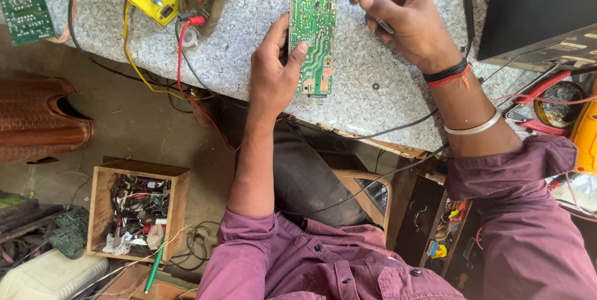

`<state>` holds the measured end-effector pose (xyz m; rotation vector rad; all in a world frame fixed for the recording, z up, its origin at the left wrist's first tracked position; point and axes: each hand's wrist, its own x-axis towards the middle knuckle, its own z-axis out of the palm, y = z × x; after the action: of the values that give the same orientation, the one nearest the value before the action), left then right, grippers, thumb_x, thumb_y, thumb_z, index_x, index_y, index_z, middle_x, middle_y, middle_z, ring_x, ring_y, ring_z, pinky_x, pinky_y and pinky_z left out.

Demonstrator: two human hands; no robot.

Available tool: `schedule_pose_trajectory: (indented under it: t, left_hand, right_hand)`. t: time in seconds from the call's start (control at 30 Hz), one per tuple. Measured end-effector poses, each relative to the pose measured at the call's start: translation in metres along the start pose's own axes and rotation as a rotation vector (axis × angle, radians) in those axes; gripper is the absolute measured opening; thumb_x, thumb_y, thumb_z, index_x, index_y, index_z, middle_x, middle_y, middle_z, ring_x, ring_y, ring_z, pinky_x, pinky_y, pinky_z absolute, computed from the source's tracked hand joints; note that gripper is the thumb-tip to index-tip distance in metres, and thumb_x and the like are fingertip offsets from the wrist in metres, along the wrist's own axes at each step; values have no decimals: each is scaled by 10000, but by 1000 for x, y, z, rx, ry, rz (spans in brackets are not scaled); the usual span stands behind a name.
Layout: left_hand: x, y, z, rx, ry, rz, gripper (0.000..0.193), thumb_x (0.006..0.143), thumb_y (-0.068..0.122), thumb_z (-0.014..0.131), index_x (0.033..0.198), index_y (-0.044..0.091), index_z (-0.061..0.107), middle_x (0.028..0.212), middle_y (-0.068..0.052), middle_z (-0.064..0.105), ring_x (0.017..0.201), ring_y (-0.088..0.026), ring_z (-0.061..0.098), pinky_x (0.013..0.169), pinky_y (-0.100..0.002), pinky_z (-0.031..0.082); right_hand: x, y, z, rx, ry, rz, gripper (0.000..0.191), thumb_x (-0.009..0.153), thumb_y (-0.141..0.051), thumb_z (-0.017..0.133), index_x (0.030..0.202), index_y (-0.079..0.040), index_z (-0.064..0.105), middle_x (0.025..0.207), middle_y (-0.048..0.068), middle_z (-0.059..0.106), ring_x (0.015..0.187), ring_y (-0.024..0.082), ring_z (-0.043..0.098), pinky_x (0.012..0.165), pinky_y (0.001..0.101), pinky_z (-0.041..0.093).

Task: The person uses a small metal tool to scrape and clean the surface of a green circuit board, then flips it over and continues scraping the other side. The person holds the board steady with one hand while working with the tool in the other.

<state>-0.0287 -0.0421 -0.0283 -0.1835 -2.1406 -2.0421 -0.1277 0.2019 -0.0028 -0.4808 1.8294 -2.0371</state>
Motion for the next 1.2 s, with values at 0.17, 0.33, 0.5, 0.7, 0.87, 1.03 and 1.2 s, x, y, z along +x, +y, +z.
schedule_pose_trajectory:
  t: [0.17, 0.33, 0.5, 0.7, 0.87, 1.03, 1.2]
  left_hand:
    - [0, -1, 1, -16, 11, -4, 474, 1080, 160, 614, 1485, -51, 486, 1296, -147, 724, 1179, -159, 693, 1032, -317, 570]
    - [-1, 0, 1, 1, 29, 27, 454, 1089, 137, 606, 1485, -54, 494, 1312, -150, 718, 1199, -162, 687, 1047, -318, 561]
    - [-2, 1, 2, -5, 33, 16, 453, 1085, 132, 608, 1482, -53, 491, 1308, -145, 719, 1190, -157, 682, 1043, -312, 555]
    - [-2, 1, 2, 33, 39, 28, 449, 1091, 152, 618, 1478, -47, 506, 1297, -143, 727, 1190, -163, 684, 1041, -316, 552]
    - [-2, 0, 2, 48, 35, 28, 473, 1090, 189, 627, 1482, -41, 498, 1308, -144, 723, 1202, -165, 693, 1040, -312, 557]
    - [-2, -1, 2, 40, 34, 19, 475, 1093, 200, 624, 1484, -42, 503, 1300, -142, 728, 1193, -164, 694, 1036, -312, 559]
    - [-2, -2, 2, 36, 35, 35, 485, 1097, 210, 622, 1485, -50, 490, 1305, -139, 716, 1195, -164, 683, 1039, -316, 553]
  right_hand:
    - [0, 1, 7, -415, -7, -163, 274, 1064, -147, 782, 1293, -6, 727, 892, -56, 641, 766, 5, 522, 646, 190, 409]
    - [-3, -3, 12, -629, -28, -132, 240, 1028, -195, 792, 1179, -10, 757, 748, -44, 590, 669, 15, 459, 566, 214, 363]
    - [-4, -8, 16, -774, 38, -218, 203, 1023, -148, 779, 1192, -37, 763, 768, 17, 651, 668, 37, 493, 576, 246, 398]
    - [-6, -9, 13, -862, 35, -310, 231, 1036, -98, 761, 1258, -37, 754, 795, 78, 676, 638, 94, 515, 575, 282, 417]
    - [-4, 2, 9, -634, 3, -354, 350, 1100, -44, 586, 1450, -39, 583, 1139, 126, 747, 853, 139, 701, 716, 277, 566]
    - [2, 5, -1, -65, 98, -100, 255, 1106, -91, 474, 1302, -10, 616, 1165, 166, 742, 868, 204, 766, 629, 284, 579]
    - [5, 4, -18, 553, 172, 93, 376, 893, -39, 460, 1232, 9, 616, 1144, 156, 732, 954, 220, 767, 669, 283, 571]
